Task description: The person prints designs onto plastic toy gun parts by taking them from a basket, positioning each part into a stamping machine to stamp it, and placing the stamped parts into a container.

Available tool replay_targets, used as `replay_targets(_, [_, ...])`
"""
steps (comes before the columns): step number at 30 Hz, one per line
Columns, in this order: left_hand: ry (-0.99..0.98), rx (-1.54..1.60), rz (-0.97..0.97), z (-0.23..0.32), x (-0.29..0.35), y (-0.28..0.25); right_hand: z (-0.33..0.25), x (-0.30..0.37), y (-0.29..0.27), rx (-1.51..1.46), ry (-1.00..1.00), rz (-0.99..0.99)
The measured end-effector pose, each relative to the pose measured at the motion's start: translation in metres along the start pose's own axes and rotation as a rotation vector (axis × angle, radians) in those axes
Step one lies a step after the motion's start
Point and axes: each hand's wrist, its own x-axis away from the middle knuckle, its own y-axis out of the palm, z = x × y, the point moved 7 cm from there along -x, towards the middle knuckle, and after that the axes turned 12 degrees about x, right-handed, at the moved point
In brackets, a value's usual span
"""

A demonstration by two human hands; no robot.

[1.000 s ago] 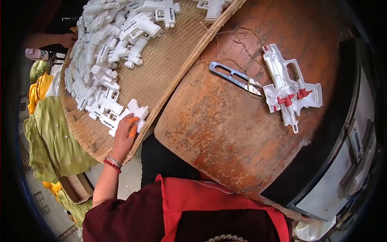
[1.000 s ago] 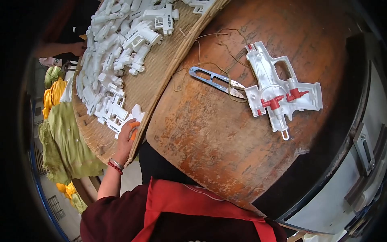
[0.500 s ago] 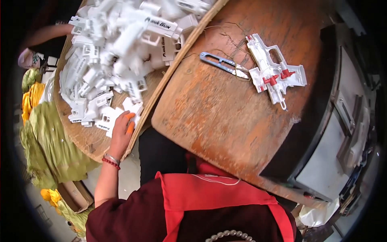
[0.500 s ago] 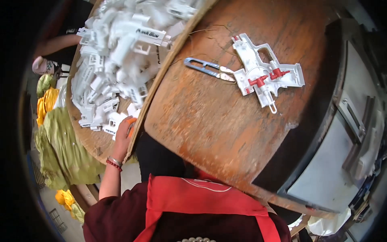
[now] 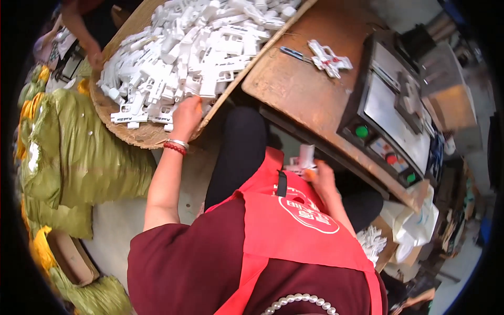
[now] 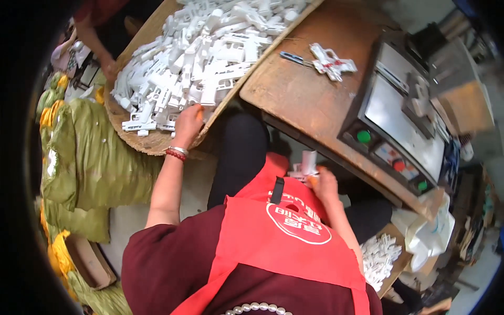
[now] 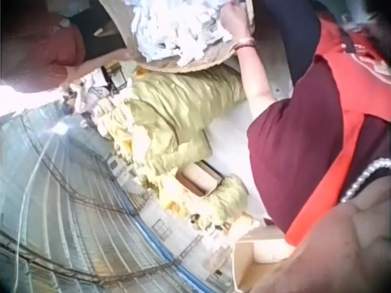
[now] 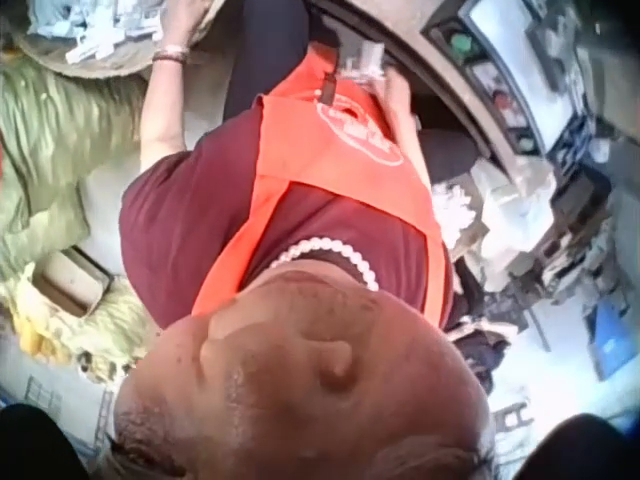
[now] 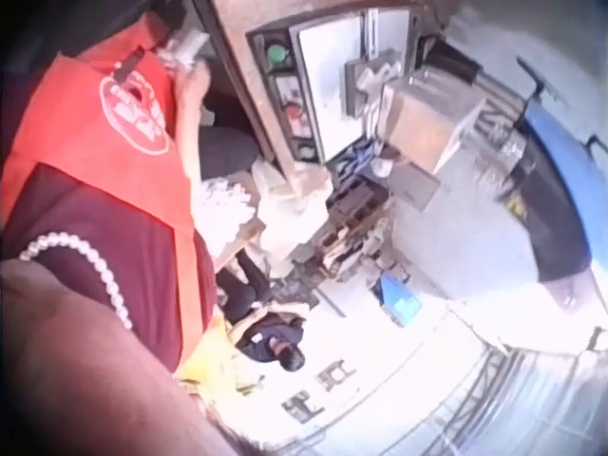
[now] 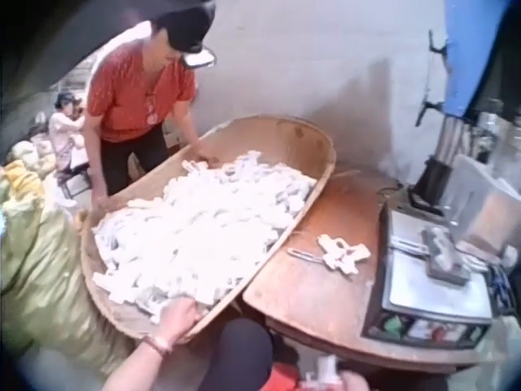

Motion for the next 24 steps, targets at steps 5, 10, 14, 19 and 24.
replay_targets(5, [-0.016,0.051,0.214,-0.026,-0.028,-0.015,0.025,0.13,-0.17,-0.446,0.253,0.462])
replay_targets(10, [-0.104,0.056,0.064,-0.018,-0.057,0.021,0.153,0.306,-0.198,-0.073,0.727,0.878])
replay_targets(14, [-0.143,0.335,0.153,-0.083,-0.083,0.051,0.249,0.462,-0.162,0.249,1.005,0.965])
replay_targets(19, [-0.161,-0.042,0.408,-0.027,-0.047,0.01,0.271,0.482,-0.151,0.509,0.984,0.881])
replay_targets(24, [0.359,0.563,0.067,0.173,-0.015,0.036,0.286,0.284,-0.188,-0.471,0.566,0.978])
